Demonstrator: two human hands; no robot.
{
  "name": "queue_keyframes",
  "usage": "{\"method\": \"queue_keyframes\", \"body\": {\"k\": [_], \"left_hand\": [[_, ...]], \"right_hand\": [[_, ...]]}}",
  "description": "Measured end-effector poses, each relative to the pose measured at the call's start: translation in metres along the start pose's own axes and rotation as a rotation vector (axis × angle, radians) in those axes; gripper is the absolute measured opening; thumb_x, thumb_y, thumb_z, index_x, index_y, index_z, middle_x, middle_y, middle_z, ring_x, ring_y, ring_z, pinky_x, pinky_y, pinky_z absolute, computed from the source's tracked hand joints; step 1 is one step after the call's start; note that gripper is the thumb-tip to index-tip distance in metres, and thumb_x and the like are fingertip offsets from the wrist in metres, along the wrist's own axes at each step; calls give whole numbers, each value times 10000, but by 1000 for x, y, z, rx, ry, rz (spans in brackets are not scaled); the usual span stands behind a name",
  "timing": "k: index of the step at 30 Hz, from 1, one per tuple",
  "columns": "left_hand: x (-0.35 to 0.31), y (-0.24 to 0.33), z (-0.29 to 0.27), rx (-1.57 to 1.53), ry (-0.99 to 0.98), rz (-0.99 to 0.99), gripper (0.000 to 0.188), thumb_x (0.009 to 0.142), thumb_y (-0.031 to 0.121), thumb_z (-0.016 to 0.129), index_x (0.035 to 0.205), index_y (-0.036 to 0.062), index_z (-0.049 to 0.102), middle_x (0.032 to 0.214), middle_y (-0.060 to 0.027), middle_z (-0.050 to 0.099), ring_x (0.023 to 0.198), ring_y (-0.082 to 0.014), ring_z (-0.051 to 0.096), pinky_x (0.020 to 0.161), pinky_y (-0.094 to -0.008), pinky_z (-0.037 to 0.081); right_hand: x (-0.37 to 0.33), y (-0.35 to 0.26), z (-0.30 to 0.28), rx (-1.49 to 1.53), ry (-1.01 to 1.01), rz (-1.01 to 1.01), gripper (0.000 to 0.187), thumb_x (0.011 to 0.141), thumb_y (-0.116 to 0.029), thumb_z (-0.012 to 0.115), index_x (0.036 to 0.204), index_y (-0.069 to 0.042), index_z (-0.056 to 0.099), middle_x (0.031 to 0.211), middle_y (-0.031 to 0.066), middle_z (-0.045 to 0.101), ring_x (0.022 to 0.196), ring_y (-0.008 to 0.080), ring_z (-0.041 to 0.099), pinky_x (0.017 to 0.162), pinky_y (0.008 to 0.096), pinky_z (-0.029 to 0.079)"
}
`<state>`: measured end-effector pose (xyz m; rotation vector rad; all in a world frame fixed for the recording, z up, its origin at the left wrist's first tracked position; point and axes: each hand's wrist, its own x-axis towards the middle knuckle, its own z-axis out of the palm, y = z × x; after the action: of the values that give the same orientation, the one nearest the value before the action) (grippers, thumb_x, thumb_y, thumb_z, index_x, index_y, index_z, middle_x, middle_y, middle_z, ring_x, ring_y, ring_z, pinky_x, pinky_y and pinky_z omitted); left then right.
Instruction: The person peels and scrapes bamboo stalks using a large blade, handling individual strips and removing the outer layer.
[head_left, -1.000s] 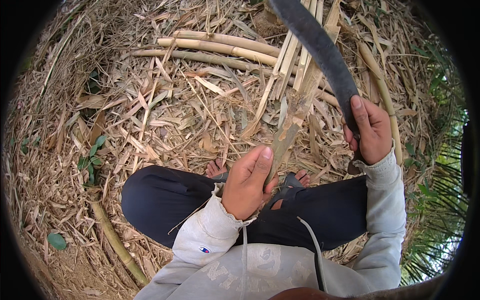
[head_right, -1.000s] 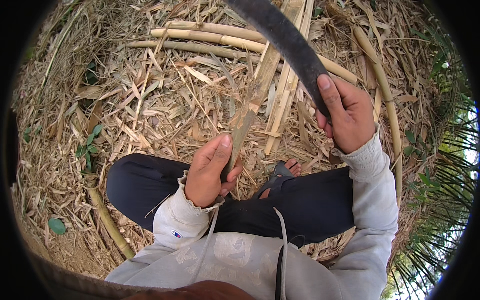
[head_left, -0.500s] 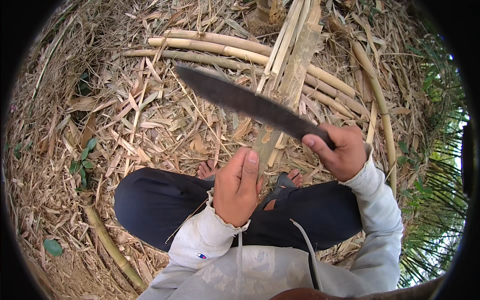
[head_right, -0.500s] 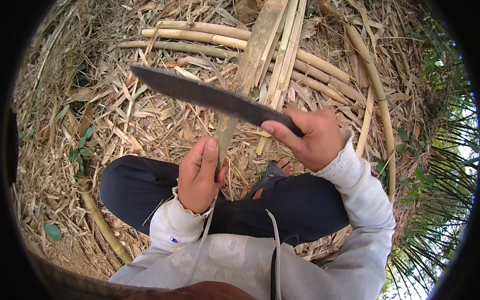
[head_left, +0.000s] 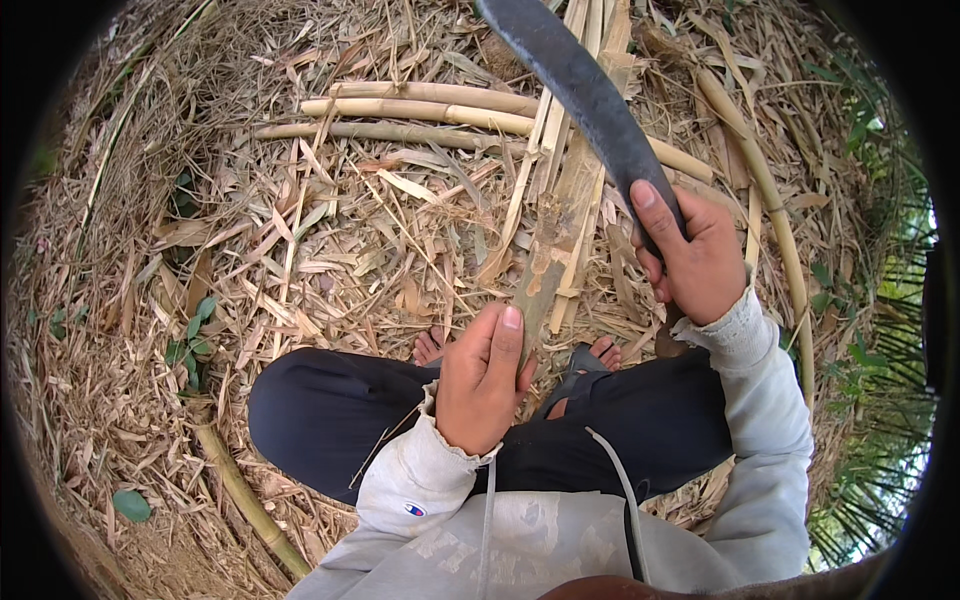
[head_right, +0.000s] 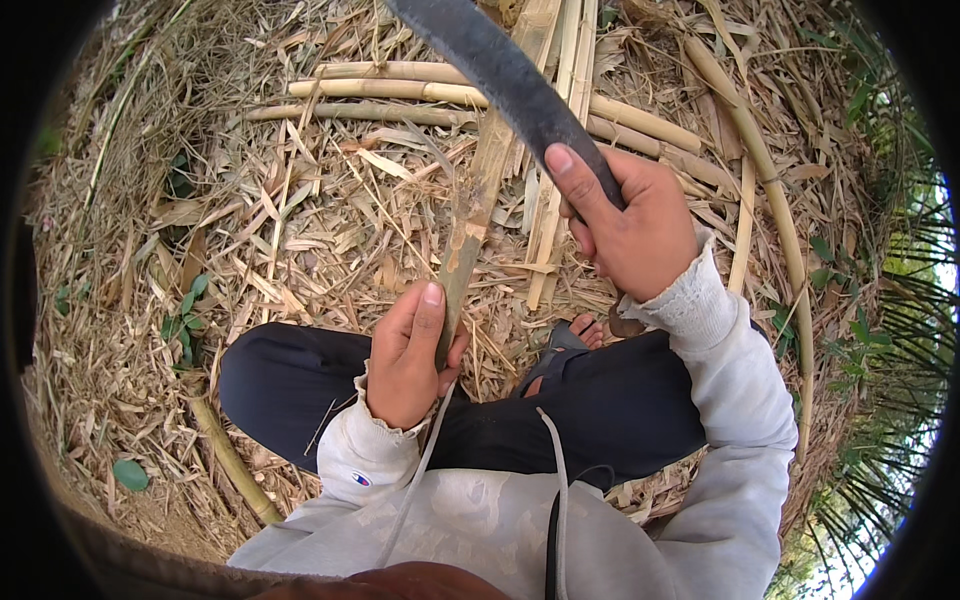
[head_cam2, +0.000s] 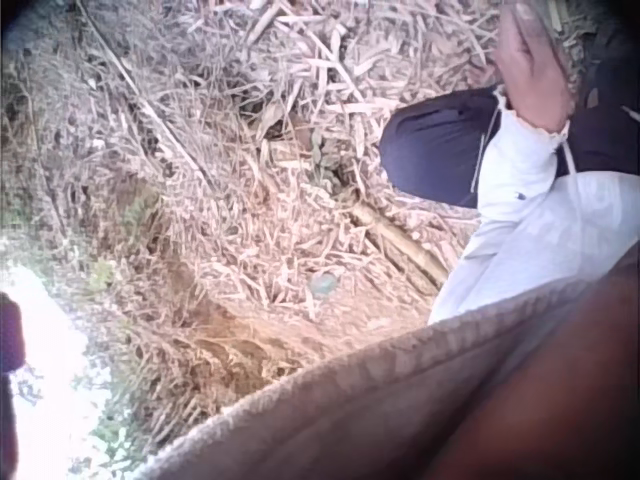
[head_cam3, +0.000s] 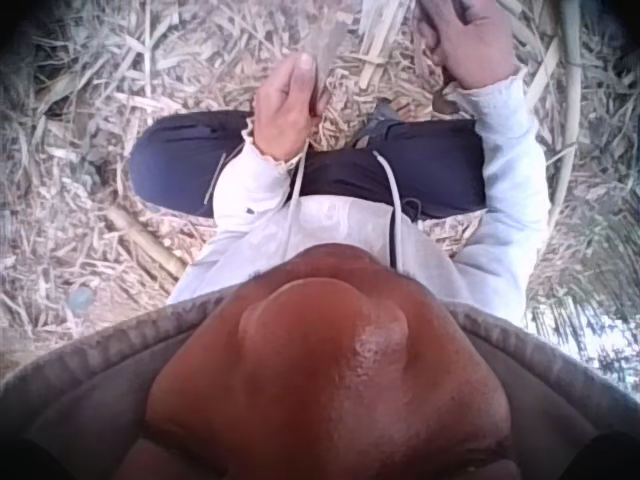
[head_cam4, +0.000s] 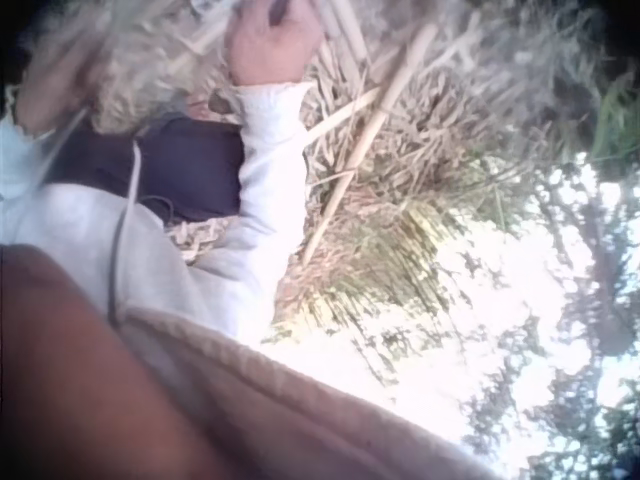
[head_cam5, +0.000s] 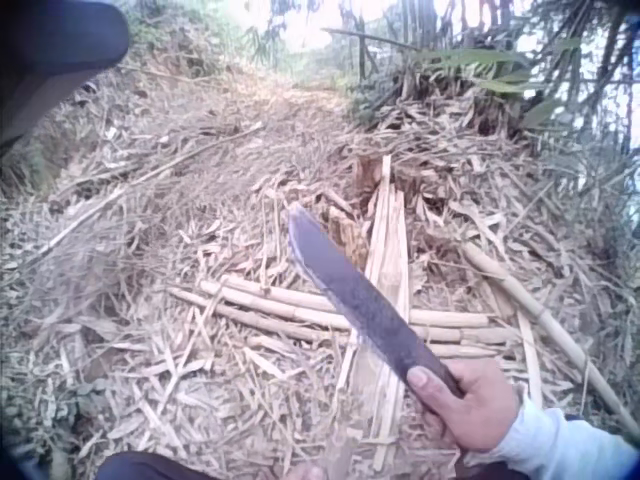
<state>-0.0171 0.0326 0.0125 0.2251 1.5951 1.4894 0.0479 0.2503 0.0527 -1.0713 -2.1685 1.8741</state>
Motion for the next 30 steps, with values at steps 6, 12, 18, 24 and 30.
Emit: {"method": "queue_keyframes", "body": {"k": [6,12,18,24,30], "left_hand": [[-2,6,11,35,-80,7,294,1028,331,435,1003,48,511,612,-22,477,423,-57,378,390,-191,294],[-11,13,17,20,-197,5,302,1025,288,453,1121,6,503,698,-36,580,495,-78,534,450,-194,402],[-11,23,6,-145,-468,-187,407,1046,374,351,1099,3,510,654,-49,539,447,-101,490,431,-200,373],[-6,17,10,-91,-253,-178,407,1046,377,351,1015,10,524,592,7,380,402,-58,324,386,-210,274],[-2,3,8,-57,-104,-138,319,1039,291,419,957,16,559,611,29,414,452,-40,344,412,-215,275]], "right_hand": [[2,-8,0,194,-15,16,374,921,-391,643,777,-51,586,502,-23,486,367,35,414,354,200,345],[-4,-10,-7,272,-50,-111,320,882,-319,710,776,-46,580,516,-25,500,380,33,432,357,197,356],[-6,-5,-18,231,-37,-167,308,894,-315,695,779,-47,600,532,-29,511,411,39,463,386,212,376],[-13,14,-15,-527,273,-866,208,842,-267,720,957,-99,680,641,62,550,571,183,584,512,308,452],[-38,24,2,-929,109,-978,408,755,-436,738,888,-65,633,674,65,465,581,246,536,515,355,440]]}}
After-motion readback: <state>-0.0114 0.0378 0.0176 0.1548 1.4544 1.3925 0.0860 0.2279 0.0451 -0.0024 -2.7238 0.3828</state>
